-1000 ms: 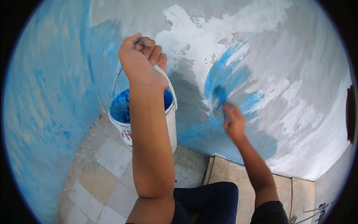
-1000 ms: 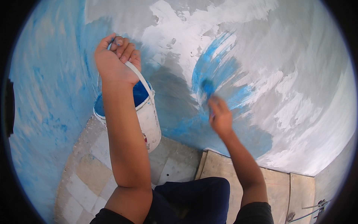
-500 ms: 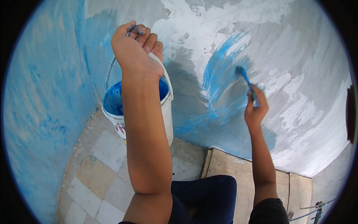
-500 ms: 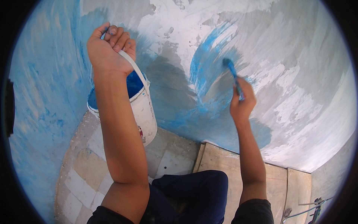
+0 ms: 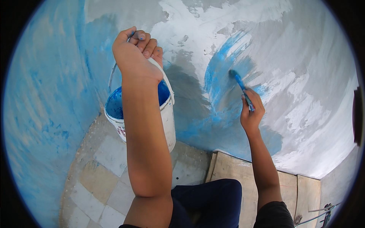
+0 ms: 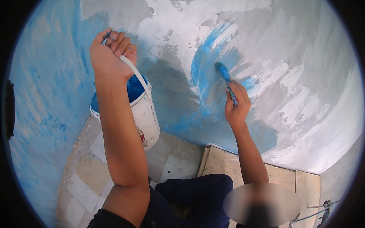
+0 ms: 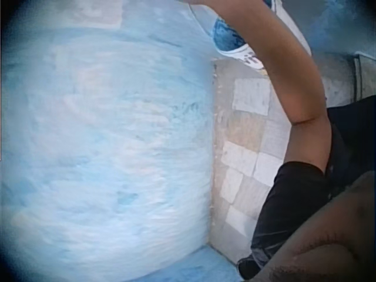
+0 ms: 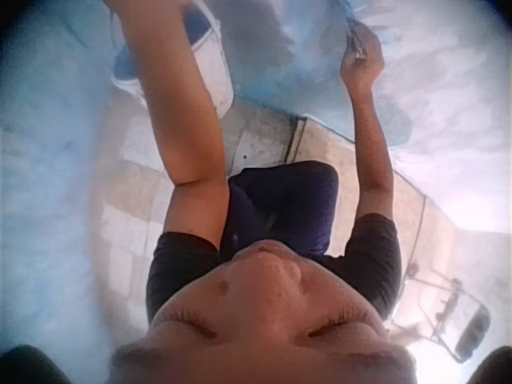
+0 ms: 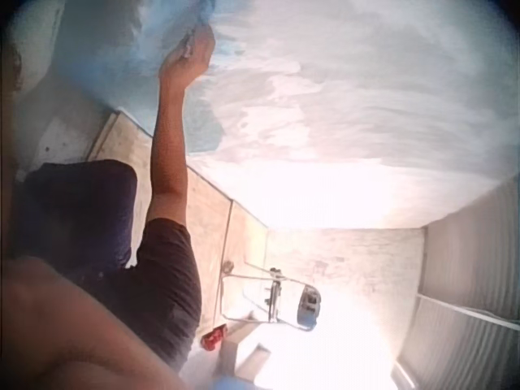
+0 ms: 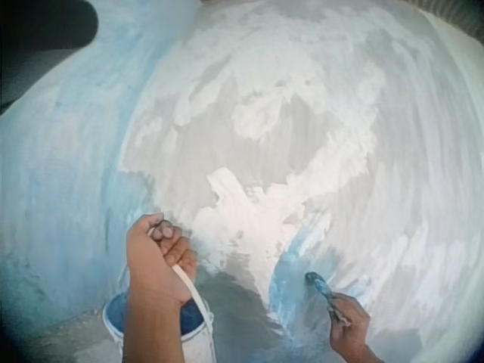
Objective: The person applies blue paint to a concrete wall using a brush while holding a bucket.
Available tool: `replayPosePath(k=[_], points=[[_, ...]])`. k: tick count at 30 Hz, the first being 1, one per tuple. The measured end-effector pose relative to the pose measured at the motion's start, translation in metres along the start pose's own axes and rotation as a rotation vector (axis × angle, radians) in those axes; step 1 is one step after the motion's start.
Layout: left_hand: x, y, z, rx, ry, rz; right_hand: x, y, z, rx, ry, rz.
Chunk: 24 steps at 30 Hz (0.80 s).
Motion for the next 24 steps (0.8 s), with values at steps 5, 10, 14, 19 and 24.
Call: replayPosePath(k=[5,10,14,19,24], points=[[0.004,-0.001,-0.004,0.011,-0.043,0.064,0.004,0.031,0.074,0.320,-0.048,0.122],[0.010,0.009,0.000,0.005,-0.035,0.035,0.006,0.062,0.135,0.678,0.005,0.015],[0.014,0.001,-0.003,0.053,-0.056,0.044,0.005,0.044,0.030,0.322,-0.070,0.020],[0.008,-0.005,-0.007,0.056,0.012,0.034,0.028,0.041,-0.037,0.149,-0.112,0.084],[0.010,-0.001,-0.004,0.046,-0.018,0.070,0.028,0.075,0.098,0.745,-0.223,0.188]])
Point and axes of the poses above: each hand's wrist, its own z-axis away from the middle knuckle, its own y-axis out of the palm, x = y × z, the point moved 4 cm from there along -z, towards the middle knuckle, and after that the axes turned 5 degrees about -y, right-handed, at the moved point
